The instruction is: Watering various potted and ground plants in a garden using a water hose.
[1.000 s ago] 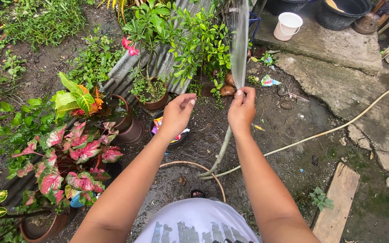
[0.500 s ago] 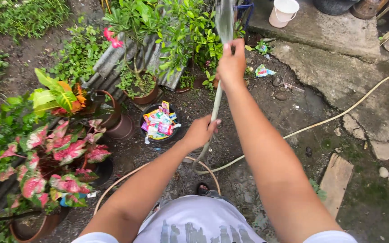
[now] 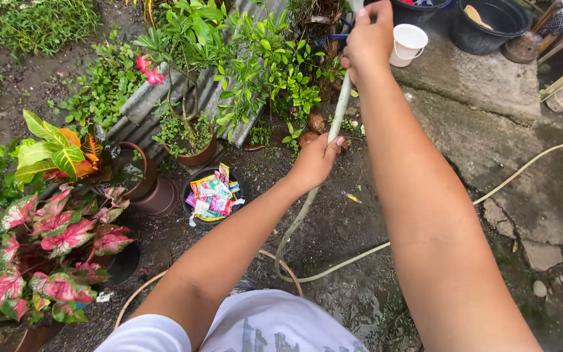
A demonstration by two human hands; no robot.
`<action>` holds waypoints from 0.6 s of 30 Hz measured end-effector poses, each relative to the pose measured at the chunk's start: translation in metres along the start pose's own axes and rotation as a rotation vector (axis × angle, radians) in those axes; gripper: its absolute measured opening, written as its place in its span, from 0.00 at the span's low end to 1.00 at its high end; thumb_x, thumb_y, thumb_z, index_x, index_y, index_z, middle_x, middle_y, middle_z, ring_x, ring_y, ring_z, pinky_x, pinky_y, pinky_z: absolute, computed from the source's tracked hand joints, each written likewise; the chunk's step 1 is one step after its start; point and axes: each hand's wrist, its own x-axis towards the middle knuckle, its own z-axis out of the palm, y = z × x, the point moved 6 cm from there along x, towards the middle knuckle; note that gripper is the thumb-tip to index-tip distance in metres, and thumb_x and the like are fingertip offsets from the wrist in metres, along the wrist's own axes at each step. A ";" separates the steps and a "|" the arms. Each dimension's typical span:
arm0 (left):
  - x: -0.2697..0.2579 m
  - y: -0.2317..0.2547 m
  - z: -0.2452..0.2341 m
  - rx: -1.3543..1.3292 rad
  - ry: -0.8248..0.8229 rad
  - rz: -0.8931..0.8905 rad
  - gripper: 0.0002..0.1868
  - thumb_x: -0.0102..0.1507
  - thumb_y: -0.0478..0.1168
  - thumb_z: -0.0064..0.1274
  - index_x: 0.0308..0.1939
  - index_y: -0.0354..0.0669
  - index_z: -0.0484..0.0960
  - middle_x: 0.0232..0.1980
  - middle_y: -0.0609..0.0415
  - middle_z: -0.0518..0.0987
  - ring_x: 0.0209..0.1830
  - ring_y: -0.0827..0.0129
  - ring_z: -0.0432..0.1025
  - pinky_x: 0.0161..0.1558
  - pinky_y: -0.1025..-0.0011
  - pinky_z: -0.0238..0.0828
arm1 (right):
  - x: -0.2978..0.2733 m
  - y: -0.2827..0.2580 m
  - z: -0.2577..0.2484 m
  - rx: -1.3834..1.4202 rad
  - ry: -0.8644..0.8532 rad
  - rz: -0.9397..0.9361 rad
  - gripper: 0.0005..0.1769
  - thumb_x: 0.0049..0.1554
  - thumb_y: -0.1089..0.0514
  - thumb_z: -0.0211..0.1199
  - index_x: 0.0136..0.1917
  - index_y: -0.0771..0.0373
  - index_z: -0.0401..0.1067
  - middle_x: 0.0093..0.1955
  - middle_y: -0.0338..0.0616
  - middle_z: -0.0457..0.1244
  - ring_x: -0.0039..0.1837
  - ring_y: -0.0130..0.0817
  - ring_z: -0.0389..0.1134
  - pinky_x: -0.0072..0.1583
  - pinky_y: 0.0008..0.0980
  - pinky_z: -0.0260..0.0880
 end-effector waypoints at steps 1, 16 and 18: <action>0.000 -0.005 0.002 0.002 0.000 0.001 0.21 0.73 0.54 0.41 0.42 0.39 0.76 0.25 0.54 0.74 0.23 0.68 0.68 0.29 0.62 0.67 | -0.001 0.003 -0.002 0.002 0.000 0.000 0.04 0.69 0.52 0.51 0.52 0.51 0.60 0.28 0.36 0.54 0.24 0.27 0.52 0.25 0.31 0.52; -0.076 -0.070 -0.025 -0.010 -0.113 -0.164 0.15 0.72 0.49 0.45 0.46 0.39 0.73 0.28 0.55 0.79 0.27 0.71 0.75 0.32 0.67 0.72 | -0.074 0.112 0.033 0.149 -0.063 0.144 0.08 0.67 0.53 0.54 0.58 0.49 0.59 0.29 0.39 0.58 0.24 0.26 0.56 0.26 0.31 0.56; -0.090 -0.079 -0.035 -0.118 0.014 -0.160 0.14 0.72 0.48 0.47 0.48 0.40 0.74 0.30 0.55 0.80 0.30 0.71 0.76 0.35 0.68 0.75 | -0.084 0.131 0.049 0.156 -0.108 0.108 0.10 0.68 0.53 0.55 0.55 0.56 0.57 0.31 0.41 0.60 0.25 0.27 0.58 0.26 0.33 0.58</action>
